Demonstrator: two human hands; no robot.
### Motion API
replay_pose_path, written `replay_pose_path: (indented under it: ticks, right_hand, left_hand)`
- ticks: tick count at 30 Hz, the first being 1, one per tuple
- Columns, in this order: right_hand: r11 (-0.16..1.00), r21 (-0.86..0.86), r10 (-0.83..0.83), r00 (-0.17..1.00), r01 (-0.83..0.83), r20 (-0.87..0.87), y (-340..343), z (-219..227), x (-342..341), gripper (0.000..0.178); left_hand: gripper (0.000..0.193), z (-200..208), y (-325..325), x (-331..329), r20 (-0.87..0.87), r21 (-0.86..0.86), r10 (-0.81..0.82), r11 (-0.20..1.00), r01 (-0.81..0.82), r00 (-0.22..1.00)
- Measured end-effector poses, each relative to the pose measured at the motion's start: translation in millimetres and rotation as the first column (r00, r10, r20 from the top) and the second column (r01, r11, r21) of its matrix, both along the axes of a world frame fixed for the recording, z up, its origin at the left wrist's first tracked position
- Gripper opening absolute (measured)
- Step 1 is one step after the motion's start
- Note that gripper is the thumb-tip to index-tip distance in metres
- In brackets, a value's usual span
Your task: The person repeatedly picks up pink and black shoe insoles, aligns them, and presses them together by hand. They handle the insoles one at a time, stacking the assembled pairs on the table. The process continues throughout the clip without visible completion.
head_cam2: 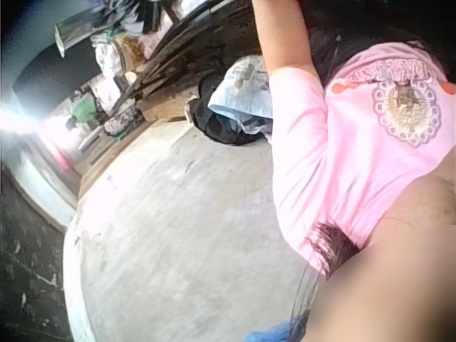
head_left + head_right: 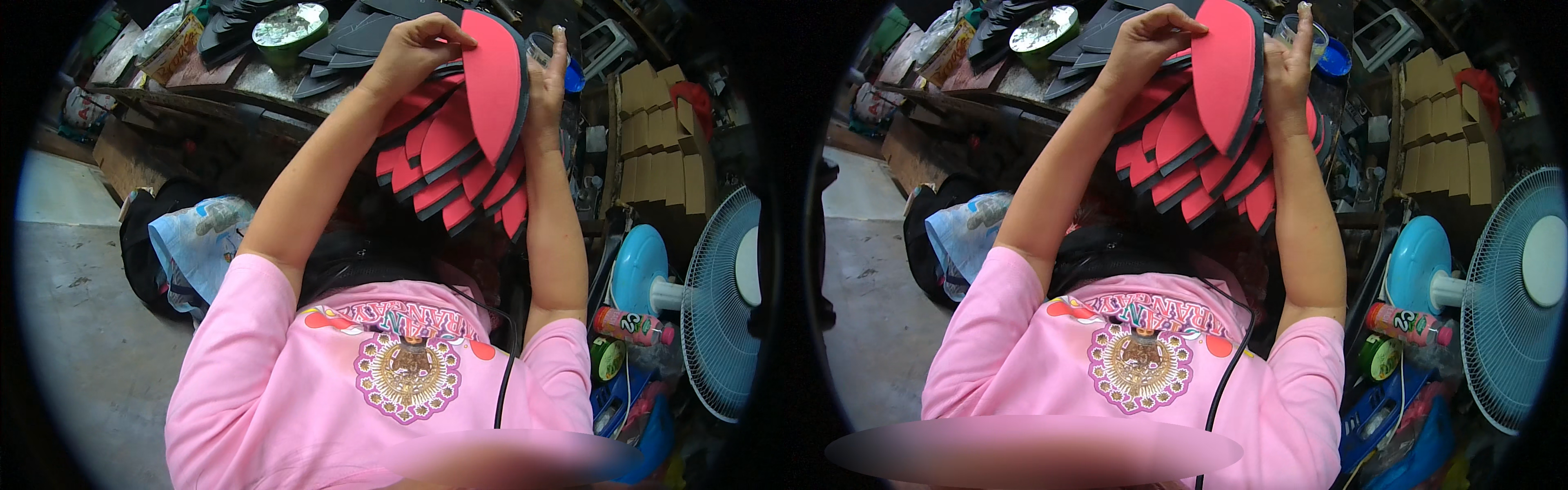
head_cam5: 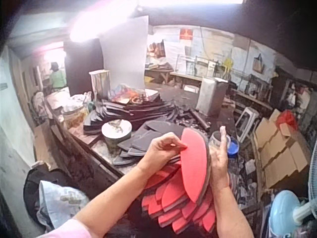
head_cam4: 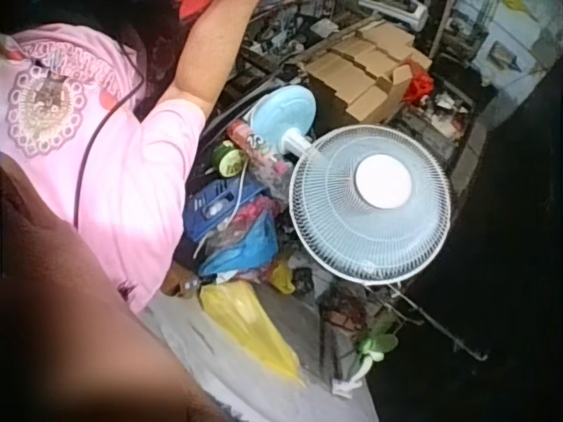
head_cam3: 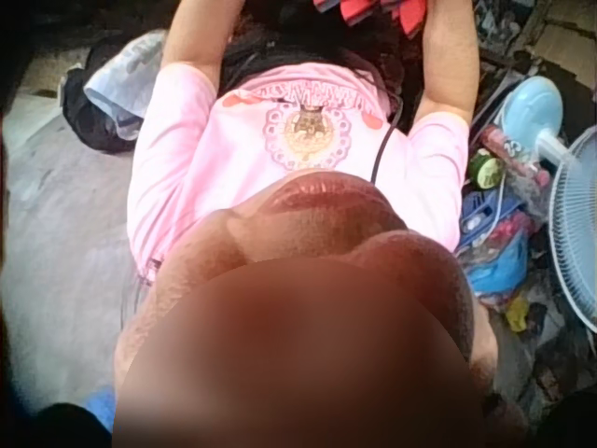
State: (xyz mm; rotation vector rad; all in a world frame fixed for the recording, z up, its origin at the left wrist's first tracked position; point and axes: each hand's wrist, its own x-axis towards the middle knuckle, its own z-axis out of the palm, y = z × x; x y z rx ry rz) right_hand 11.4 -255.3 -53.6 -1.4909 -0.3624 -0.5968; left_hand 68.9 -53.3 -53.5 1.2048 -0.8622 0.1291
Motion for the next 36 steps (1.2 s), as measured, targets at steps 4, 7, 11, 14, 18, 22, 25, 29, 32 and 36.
replay_pose_path:
  ticks: [4, 7, 11, 14, 18, 22, 25, 29, 32, 36]
  right_hand:
    - [0.972, 0.161, 0.172, 0.985, -0.171, 0.006, -12, 9, -7, 0.07]
    - [1.0, -0.027, 0.011, 1.0, -0.011, -0.022, -10, 17, -8, 0.074]
    - [0.988, -0.155, -0.011, 0.999, 0.003, -0.051, -1, 17, -11, 0.081]
    - [0.983, -0.148, 0.099, 0.994, -0.106, -0.055, 7, 13, -12, 0.081]
    - [0.983, -0.163, 0.083, 0.996, -0.087, -0.033, 8, 15, -13, 0.054]
    - [0.967, -0.25, 0.04, 0.999, -0.045, -0.022, 8, 18, -15, 0.034]
    - [0.94, -0.34, -0.028, 1.0, 0.03, 0.011, 9, 17, -16, 0.043]
    - [0.928, -0.371, -0.068, 0.99, 0.018, -0.122, 9, 15, -17, 0.053]
    - [0.922, -0.388, -0.058, 0.993, 0.015, -0.101, 7, 14, -17, 0.059]
    - [0.924, -0.376, 0.04, 0.995, -0.072, -0.093, 10, 14, -17, 0.061]
  left_hand:
    - [0.019, 8, 11, -4, -0.08, 0.061, -0.098, 0.993, 0.103, 0.992]
    - [0.02, 13, 16, -9, -0.064, 0.178, -0.143, 0.972, 0.152, 0.988]
    - [0.042, 16, 13, -13, -0.421, -0.121, -0.284, 0.959, 0.257, 0.861]
    - [0.052, 16, 11, -14, -0.398, 0.092, -0.188, 0.966, 0.242, 0.898]
    - [0.047, 18, 11, -14, -0.433, 0.112, -0.235, 0.944, 0.31, 0.87]
    - [0.041, 22, 14, -14, -0.471, 0.127, -0.244, 0.932, 0.338, 0.848]
    - [0.046, 24, 16, -15, -0.463, 0.142, -0.255, 0.924, 0.355, 0.849]
    - [0.043, 26, 18, -17, -0.448, 0.073, -0.337, 0.909, 0.409, 0.828]
    - [0.043, 27, 19, -16, -0.466, 0.071, -0.358, 0.897, 0.437, 0.809]
    - [0.046, 27, 23, -13, -0.469, 0.087, -0.388, 0.874, 0.479, 0.793]
